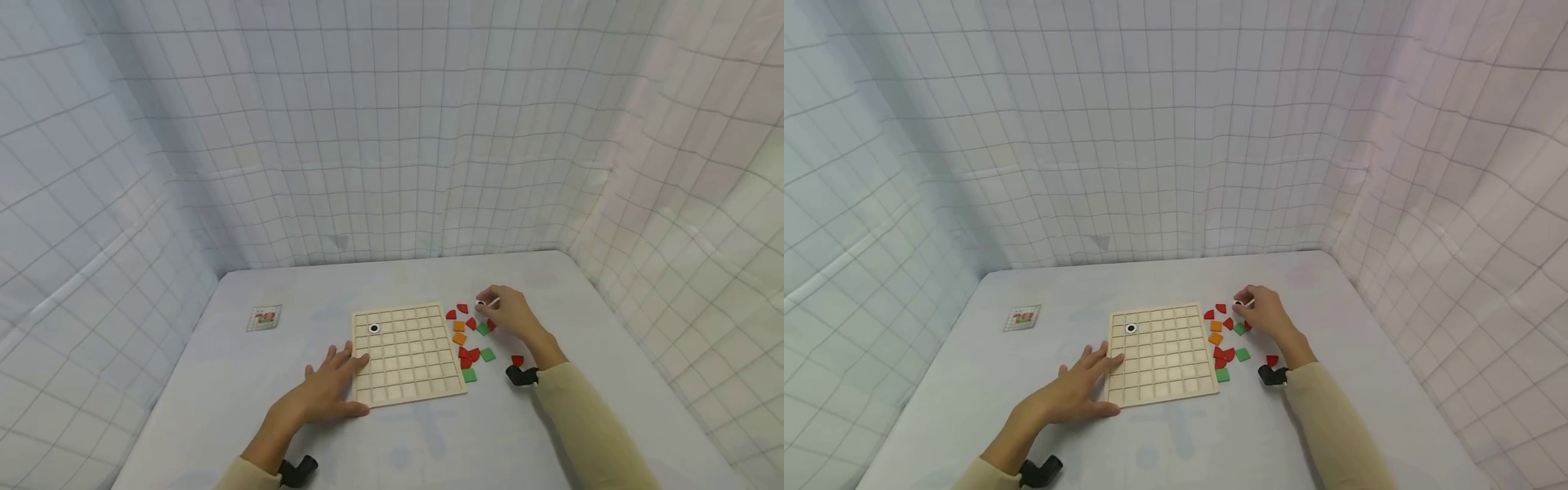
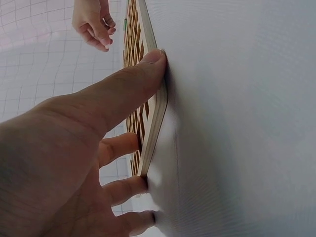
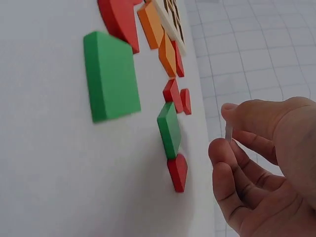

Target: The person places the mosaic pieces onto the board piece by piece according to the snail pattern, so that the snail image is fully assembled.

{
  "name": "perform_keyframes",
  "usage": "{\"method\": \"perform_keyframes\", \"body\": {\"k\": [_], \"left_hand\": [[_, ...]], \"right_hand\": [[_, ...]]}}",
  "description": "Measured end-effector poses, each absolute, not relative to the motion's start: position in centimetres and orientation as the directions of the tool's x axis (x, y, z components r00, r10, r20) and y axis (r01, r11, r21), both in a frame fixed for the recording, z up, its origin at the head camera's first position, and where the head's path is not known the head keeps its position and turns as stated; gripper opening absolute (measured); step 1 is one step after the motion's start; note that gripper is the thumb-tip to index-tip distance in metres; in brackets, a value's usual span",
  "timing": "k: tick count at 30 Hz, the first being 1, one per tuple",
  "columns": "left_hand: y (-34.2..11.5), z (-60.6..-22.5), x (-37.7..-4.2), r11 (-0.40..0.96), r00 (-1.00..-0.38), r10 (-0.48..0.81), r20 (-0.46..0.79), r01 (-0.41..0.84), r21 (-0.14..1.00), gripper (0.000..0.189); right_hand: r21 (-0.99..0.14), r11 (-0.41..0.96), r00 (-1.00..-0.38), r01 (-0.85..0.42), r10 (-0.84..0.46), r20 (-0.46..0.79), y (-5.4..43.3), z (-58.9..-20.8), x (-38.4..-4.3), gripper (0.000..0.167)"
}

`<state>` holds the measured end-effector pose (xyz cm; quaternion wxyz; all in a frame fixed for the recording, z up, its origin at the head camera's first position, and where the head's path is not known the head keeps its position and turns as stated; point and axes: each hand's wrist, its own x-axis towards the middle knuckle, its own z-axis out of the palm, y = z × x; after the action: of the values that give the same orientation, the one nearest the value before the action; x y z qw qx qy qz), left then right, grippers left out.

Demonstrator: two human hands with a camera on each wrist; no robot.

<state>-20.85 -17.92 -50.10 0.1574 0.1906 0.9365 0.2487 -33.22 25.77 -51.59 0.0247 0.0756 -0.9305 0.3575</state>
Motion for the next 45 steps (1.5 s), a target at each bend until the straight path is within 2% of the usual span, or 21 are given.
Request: {"method": "perform_keyframes", "body": {"k": [7, 13, 30, 35, 40, 45], "left_hand": [[-18.0, -50.1, -20.8, 0.809, -0.882, 0.431, -0.192, 0.283, 0.515, 0.104], [-17.9, -50.1, -20.8, 0.807, -0.882, 0.431, -0.193, 0.281, 0.519, 0.104], [-17.6, -49.8, -20.8, 0.819, -0.89, 0.407, -0.204, 0.258, 0.512, 0.104], [-17.9, -49.9, -20.8, 0.816, -0.89, 0.41, -0.199, 0.26, 0.516, 0.103], [-18.0, -50.0, -20.7, 0.805, -0.888, 0.418, -0.192, 0.264, 0.531, 0.104], [-18.0, -49.9, -20.7, 0.807, -0.884, 0.426, -0.192, 0.275, 0.523, 0.103]], "right_hand": [[-0.652, 0.712, -0.965, -0.26, -0.215, 0.15, 22.4, -50.2, -33.4, 0.025], [-0.668, 0.677, -0.946, -0.308, -0.295, 0.137, 19.7, -49.8, -33.3, 0.024], [-0.638, 0.592, -0.844, -0.492, -0.505, 0.182, 12.7, -51.2, -33.4, 0.015], [-0.64, 0.579, -0.834, -0.505, -0.518, 0.19, 10.6, -52.0, -33.5, 0.011], [-0.667, 0.595, -0.86, -0.449, -0.49, 0.142, 9.4, -52.6, -33.4, 0.008], [-0.65, 0.613, -0.868, -0.449, -0.471, 0.155, 8.9, -52.9, -33.5, 0.004]]}}
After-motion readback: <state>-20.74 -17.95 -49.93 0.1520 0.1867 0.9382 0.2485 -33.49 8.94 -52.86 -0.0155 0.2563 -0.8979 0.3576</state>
